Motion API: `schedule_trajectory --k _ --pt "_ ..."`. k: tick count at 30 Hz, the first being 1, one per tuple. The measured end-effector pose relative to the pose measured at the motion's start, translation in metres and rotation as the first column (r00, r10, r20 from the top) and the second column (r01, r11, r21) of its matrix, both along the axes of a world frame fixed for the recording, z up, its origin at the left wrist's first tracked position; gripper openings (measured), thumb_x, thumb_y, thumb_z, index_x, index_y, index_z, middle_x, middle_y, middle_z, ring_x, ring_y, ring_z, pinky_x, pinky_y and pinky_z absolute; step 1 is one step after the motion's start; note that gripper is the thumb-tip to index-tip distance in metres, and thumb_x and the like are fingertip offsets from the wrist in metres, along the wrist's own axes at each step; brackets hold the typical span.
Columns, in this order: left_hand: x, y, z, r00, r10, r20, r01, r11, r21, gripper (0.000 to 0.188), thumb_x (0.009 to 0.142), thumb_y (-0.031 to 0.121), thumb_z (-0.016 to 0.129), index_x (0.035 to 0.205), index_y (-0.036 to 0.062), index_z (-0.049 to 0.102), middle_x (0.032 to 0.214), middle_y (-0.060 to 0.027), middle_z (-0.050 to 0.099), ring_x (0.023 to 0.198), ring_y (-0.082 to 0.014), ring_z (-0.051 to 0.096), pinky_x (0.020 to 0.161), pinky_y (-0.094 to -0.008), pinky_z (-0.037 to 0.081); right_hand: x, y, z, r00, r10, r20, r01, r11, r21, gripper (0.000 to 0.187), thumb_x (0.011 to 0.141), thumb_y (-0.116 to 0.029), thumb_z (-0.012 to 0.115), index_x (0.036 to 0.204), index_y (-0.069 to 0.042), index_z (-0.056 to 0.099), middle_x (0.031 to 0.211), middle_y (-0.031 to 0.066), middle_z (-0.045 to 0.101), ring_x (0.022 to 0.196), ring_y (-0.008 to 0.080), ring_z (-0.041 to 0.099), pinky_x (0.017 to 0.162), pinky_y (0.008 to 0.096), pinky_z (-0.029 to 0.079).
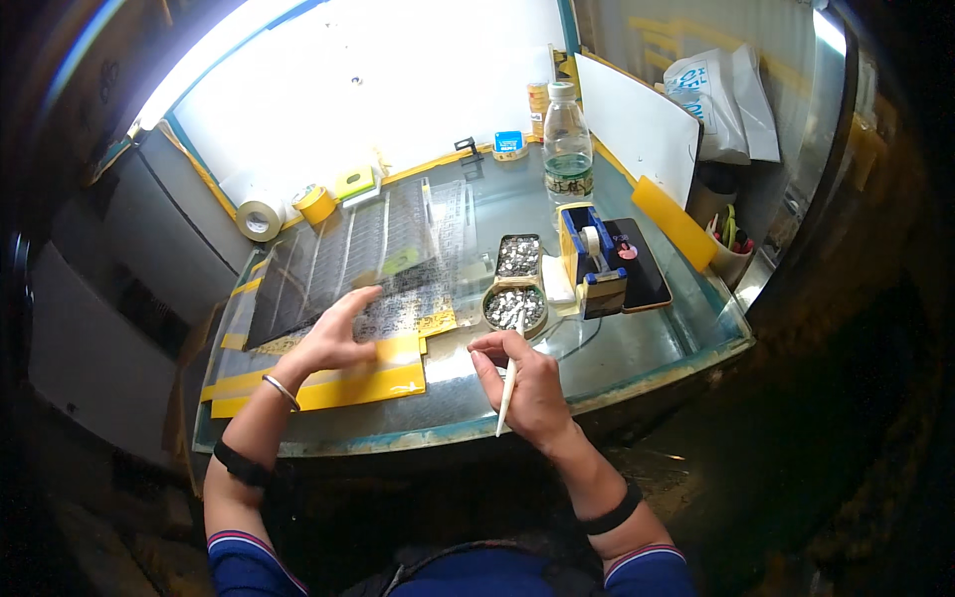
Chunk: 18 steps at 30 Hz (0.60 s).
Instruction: Inspecting and sorting transparent film sheets with printed patterns using a pointed tool.
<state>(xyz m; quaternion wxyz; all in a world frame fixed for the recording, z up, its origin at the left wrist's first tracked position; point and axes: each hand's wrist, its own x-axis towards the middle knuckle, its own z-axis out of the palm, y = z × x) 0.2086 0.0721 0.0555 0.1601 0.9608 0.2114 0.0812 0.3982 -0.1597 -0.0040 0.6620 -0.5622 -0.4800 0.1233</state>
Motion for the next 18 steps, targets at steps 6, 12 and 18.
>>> schedule_trajectory --k 6,12,18 --pt "0.012 -0.002 0.025 0.956 -0.066 -0.286 0.084 0.995 0.052 0.07 0.062 0.011 0.067 0.131 0.0008 0.054 0.13 -0.0266 0.055 0.122 -0.0406 0.053 0.105 -0.0423 0.042 -0.002 -0.002 0.002 1.0 0.012 -0.023 -0.013 1.0 -0.026 0.013 0.089 -0.008 0.067 0.098 0.0 0.066 0.085 0.0142 0.072 0.082 0.0201 0.072 0.074 0.0304 0.055" --pt "0.016 0.002 0.006 0.97 -0.022 -0.243 0.07 0.979 0.191 0.048 0.07 0.009 0.061 0.116 -0.0013 0.061 0.106 -0.0221 0.066 0.1 -0.04 0.062 0.09 -0.0429 0.051 0.0 -0.001 -0.001 1.0 0.003 -0.019 -0.004 0.999 -0.031 0.013 0.089 -0.009 0.067 0.098 0.0 0.066 0.085 0.0139 0.072 0.081 0.0193 0.072 0.073 0.0301 0.055" --pt "-0.011 0.015 -0.013 0.995 0.078 -0.056 -0.038 0.855 0.517 0.014 0.086 0.01 0.057 0.096 0.0028 0.064 0.088 -0.016 0.065 0.088 -0.0346 0.065 0.076 -0.0422 0.053 0.001 -0.001 -0.001 1.0 0.005 -0.01 -0.005 0.999 -0.051 0.011 0.091 -0.007 0.064 0.099 0.002 0.064 0.089 0.0116 0.073 0.081 0.0143 0.069 0.073 0.0271 0.054"
